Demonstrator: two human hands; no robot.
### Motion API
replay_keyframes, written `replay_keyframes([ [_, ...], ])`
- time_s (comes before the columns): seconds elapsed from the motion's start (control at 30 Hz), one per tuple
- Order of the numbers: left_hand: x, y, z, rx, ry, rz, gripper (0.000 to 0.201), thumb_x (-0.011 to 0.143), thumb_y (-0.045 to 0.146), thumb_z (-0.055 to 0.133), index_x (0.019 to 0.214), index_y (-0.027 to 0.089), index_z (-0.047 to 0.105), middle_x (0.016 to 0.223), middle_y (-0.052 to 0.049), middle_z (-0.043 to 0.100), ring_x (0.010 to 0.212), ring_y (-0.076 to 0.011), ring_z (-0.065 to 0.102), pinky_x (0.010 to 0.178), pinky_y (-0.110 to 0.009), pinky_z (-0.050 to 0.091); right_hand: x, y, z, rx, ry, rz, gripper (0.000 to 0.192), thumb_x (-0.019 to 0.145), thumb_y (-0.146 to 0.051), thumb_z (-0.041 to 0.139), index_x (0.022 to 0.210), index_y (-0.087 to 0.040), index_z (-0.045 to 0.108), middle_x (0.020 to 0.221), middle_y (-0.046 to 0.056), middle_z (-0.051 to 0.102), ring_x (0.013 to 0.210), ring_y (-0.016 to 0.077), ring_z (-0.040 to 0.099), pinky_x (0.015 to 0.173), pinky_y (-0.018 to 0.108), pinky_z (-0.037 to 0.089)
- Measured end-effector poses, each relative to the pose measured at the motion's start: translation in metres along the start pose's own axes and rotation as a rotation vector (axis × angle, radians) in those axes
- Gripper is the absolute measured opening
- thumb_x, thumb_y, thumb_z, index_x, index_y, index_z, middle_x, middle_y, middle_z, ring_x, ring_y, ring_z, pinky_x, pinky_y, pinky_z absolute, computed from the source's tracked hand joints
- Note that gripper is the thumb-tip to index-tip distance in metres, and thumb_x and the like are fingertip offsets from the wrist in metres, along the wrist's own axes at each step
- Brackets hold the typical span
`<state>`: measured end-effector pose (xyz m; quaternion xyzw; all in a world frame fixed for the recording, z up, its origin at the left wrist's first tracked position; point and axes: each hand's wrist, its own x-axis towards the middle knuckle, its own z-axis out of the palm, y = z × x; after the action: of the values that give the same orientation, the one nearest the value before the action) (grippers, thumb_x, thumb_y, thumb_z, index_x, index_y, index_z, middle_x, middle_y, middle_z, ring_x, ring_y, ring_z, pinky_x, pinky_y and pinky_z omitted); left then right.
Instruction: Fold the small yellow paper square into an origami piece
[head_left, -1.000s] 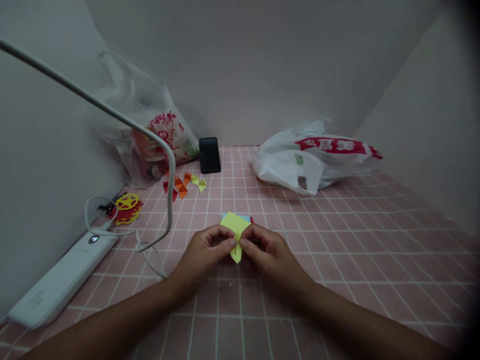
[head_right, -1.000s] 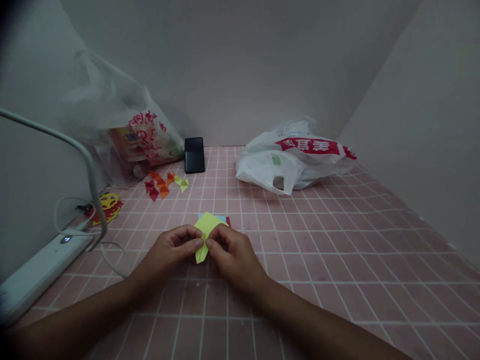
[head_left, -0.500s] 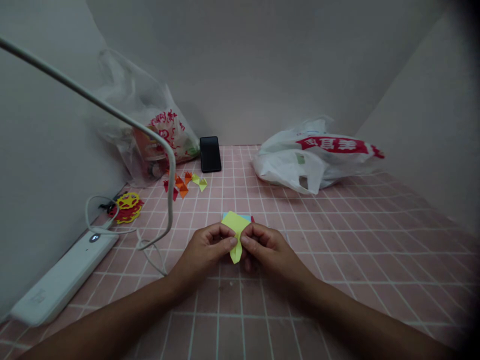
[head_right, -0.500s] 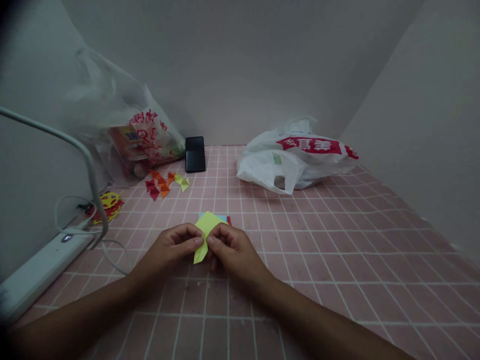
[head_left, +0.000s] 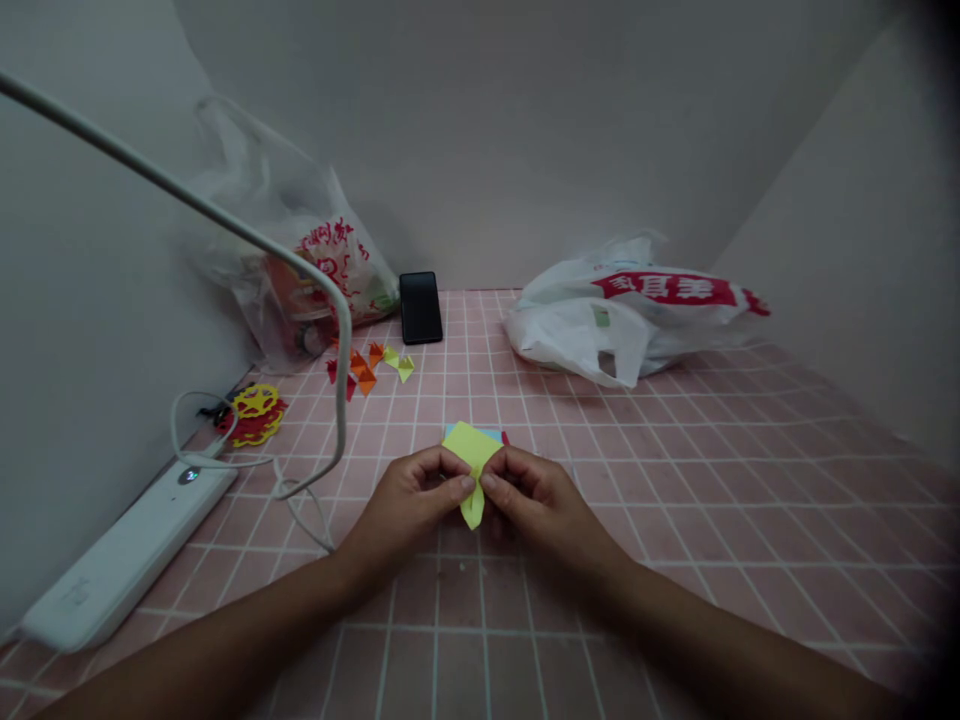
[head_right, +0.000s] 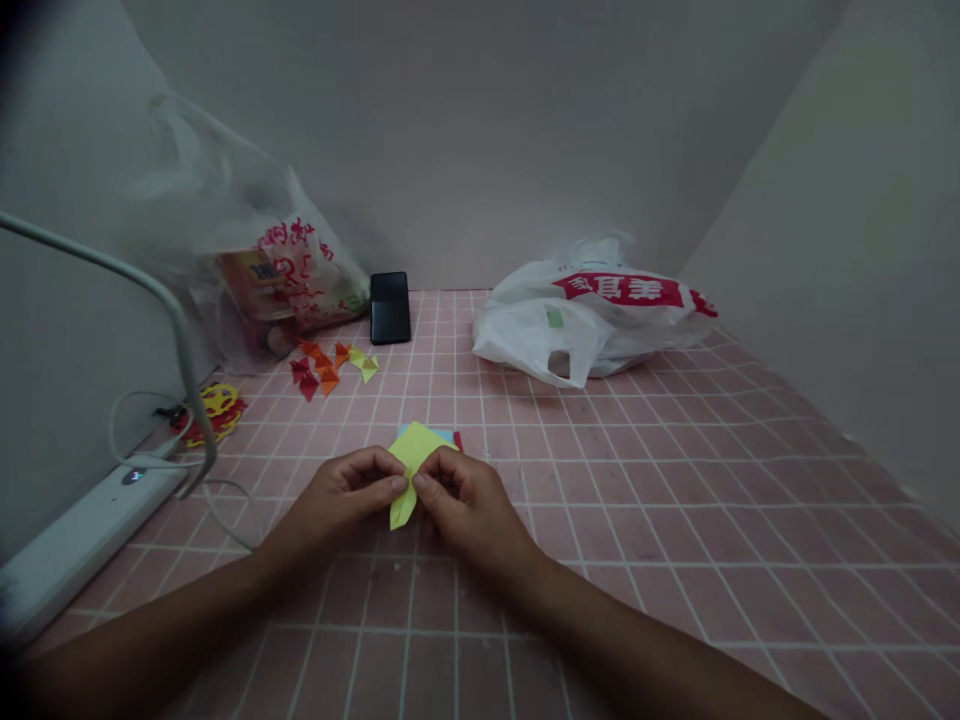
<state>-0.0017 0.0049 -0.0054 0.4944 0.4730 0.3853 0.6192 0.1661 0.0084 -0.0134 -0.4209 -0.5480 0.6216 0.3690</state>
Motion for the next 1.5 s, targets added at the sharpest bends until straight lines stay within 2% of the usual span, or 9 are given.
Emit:
replay_keyframes([
  [0.4, -0.0006, -0.0028, -0.0004, 0.144, 0.021, 0.076, 0.011, 0.081, 0.026, 0.062, 0.078, 0.016, 0.059, 0.072, 0.003, 0.055, 0.066, -0.0107, 0.05, 0.063, -0.022, 0.04, -0.0017, 0.0026, -0.0002, -0.158, -0.006, -0.061, 0.015, 0.087, -0.025, 0.053, 0.073, -0.019, 0.05, 0.062, -0.004, 0.049, 0.054, 0.0104, 0.044, 0.05, 0.024, 0.032],
  [0.7, -0.0001, -0.0008, -0.0004, 0.045, -0.034, 0.027, 0.014, 0.081, 0.03, 0.063, 0.081, 0.016, 0.06, 0.076, 0.002, 0.059, 0.067, -0.011, 0.054, 0.064, -0.023, 0.042, -0.001, 0.0004, -0.0024, -0.241, -0.03, -0.141, 0.015, 0.09, -0.025, 0.049, 0.076, -0.019, 0.049, 0.068, -0.002, 0.048, 0.059, 0.0116, 0.041, 0.052, 0.025, 0.032],
  [0.87, -0.0003, -0.0005, -0.0013, 0.053, -0.036, 0.051, 0.015, 0.082, 0.03, 0.064, 0.079, 0.016, 0.059, 0.074, 0.002, 0.058, 0.067, -0.011, 0.053, 0.065, -0.023, 0.043, -0.0018, -0.0018, -0.0037, -0.299, -0.043, -0.184, 0.017, 0.09, -0.025, 0.049, 0.073, -0.019, 0.048, 0.068, -0.001, 0.047, 0.061, 0.0123, 0.041, 0.054, 0.026, 0.032],
  [0.97, 0.0002, -0.0007, -0.0018, 0.077, -0.041, 0.076, 0.014, 0.083, 0.03, 0.063, 0.081, 0.016, 0.06, 0.075, 0.002, 0.058, 0.068, -0.011, 0.053, 0.066, -0.023, 0.042, -0.0023, -0.0024, -0.0038, -0.222, -0.056, -0.135, 0.02, 0.091, -0.03, 0.051, 0.073, -0.02, 0.048, 0.065, -0.002, 0.047, 0.058, 0.0119, 0.042, 0.052, 0.025, 0.033],
  [1.17, 0.0008, -0.0006, -0.0022, 0.122, -0.039, 0.09, 0.015, 0.084, 0.031, 0.063, 0.082, 0.017, 0.061, 0.073, 0.002, 0.059, 0.067, -0.012, 0.053, 0.065, -0.024, 0.041, 0.0018, 0.0029, -0.0021, 0.129, -0.11, 0.047, 0.031, 0.086, -0.048, 0.056, 0.075, -0.02, 0.049, 0.057, -0.004, 0.052, 0.048, 0.0102, 0.048, 0.048, 0.024, 0.035],
  [1.5, -0.002, 0.0016, -0.0015, 0.139, -0.035, 0.111, 0.015, 0.083, 0.031, 0.062, 0.081, 0.016, 0.061, 0.073, 0.002, 0.06, 0.068, -0.0122, 0.054, 0.065, -0.024, 0.042, 0.0028, 0.0045, -0.0012, 0.189, -0.115, 0.051, 0.032, 0.084, -0.047, 0.061, 0.074, -0.018, 0.05, 0.058, -0.004, 0.053, 0.047, 0.0085, 0.048, 0.047, 0.022, 0.036],
])
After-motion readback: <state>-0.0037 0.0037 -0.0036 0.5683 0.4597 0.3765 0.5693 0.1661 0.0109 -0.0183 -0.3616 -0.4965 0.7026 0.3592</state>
